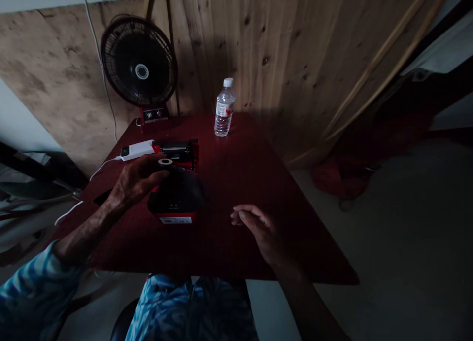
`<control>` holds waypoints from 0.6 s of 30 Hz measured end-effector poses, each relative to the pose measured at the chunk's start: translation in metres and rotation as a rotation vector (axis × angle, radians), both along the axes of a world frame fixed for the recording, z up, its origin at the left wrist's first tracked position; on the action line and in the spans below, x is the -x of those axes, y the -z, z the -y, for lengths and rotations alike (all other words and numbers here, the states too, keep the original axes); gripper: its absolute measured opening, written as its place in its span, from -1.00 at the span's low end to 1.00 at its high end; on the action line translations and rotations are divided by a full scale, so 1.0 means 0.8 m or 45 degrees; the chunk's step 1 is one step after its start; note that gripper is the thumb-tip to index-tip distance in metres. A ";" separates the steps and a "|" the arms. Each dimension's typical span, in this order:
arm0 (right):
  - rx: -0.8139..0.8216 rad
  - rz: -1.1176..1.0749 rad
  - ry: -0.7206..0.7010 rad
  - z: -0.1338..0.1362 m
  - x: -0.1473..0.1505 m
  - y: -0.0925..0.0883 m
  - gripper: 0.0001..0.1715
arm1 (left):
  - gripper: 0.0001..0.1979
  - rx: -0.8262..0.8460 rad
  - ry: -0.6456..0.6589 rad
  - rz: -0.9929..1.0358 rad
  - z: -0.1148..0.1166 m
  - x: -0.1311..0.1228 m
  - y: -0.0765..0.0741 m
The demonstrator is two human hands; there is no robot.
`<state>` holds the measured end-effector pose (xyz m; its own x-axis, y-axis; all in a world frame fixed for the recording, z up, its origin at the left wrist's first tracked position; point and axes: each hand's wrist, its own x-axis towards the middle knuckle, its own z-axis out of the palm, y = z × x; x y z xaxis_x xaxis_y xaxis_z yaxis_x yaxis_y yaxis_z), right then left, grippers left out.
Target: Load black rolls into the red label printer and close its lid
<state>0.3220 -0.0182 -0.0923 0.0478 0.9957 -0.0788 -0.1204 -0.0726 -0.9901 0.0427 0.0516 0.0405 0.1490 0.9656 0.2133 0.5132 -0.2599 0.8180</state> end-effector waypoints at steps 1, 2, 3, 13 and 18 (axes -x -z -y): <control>0.006 -0.008 -0.001 0.001 0.000 0.000 -0.55 | -0.65 0.046 -0.008 0.034 0.002 0.000 -0.001; 0.010 -0.014 -0.004 0.001 0.000 -0.001 -0.55 | -0.66 0.087 -0.013 0.084 0.002 0.000 0.000; 0.013 -0.017 -0.006 0.002 0.000 -0.002 -0.55 | -0.66 0.121 -0.014 0.141 0.002 0.000 0.003; 0.020 0.007 -0.032 0.004 -0.002 -0.002 -0.59 | -0.60 0.226 0.107 0.294 -0.018 0.008 0.037; 0.031 0.008 -0.017 0.005 -0.005 0.003 -0.57 | -0.60 0.136 0.097 0.196 -0.022 0.018 0.037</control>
